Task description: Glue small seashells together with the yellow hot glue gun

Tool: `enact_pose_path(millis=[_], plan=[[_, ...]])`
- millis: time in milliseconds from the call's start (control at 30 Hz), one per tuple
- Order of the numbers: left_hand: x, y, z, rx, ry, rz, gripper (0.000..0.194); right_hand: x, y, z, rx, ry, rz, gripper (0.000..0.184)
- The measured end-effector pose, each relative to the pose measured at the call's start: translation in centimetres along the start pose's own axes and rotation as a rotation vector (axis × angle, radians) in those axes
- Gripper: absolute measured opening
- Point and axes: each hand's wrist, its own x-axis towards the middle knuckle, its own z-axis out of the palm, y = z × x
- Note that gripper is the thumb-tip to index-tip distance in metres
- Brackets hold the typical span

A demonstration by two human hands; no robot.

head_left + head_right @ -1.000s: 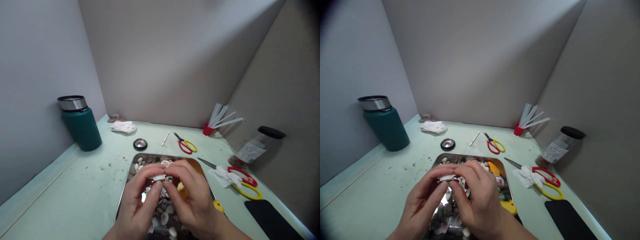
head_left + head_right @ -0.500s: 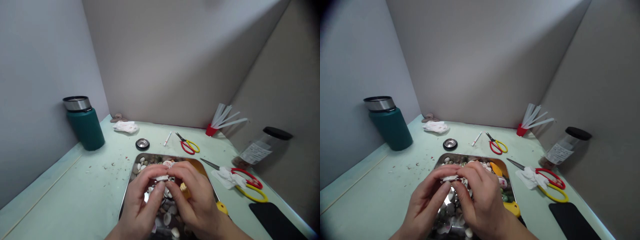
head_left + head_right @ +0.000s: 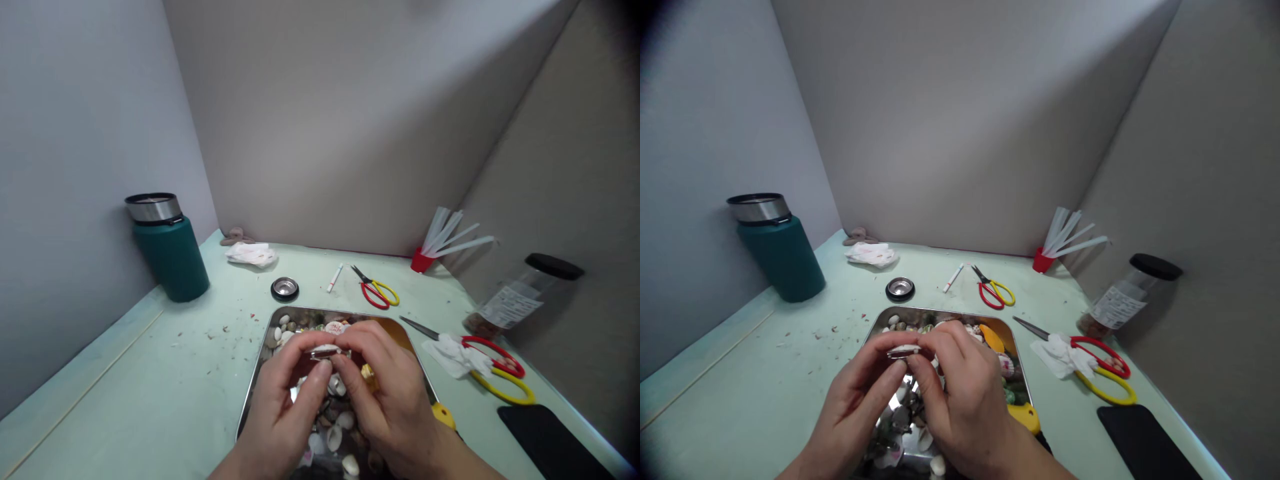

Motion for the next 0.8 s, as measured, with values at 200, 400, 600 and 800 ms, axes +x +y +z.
enact_pose_path(millis=[200, 400, 600, 800], plan=[[0.44, -0.19, 0.19, -0.171, 0.037, -0.192, 0.019, -0.12, 0.35, 0.33, -0.069, -0.029, 0.047, 0.009], [0.73, -0.28, 0.22, -0.163, 0.013, -0.303, 0.024, -0.19, 0.4, 0.54, -0.048, -0.056, 0.147, 0.015], [0.9, -0.16, 0.32, -0.104, 0.087, -0.333, 0.021, -0.05, 0.35, 0.57, -0.008, -0.076, 0.183, 0.016], [0.97, -0.44, 0.25, -0.13, 0.094, -0.332, 0.017, -0.18, 0.35, 0.81, -0.043, -0.126, 0.222, 0.022]])
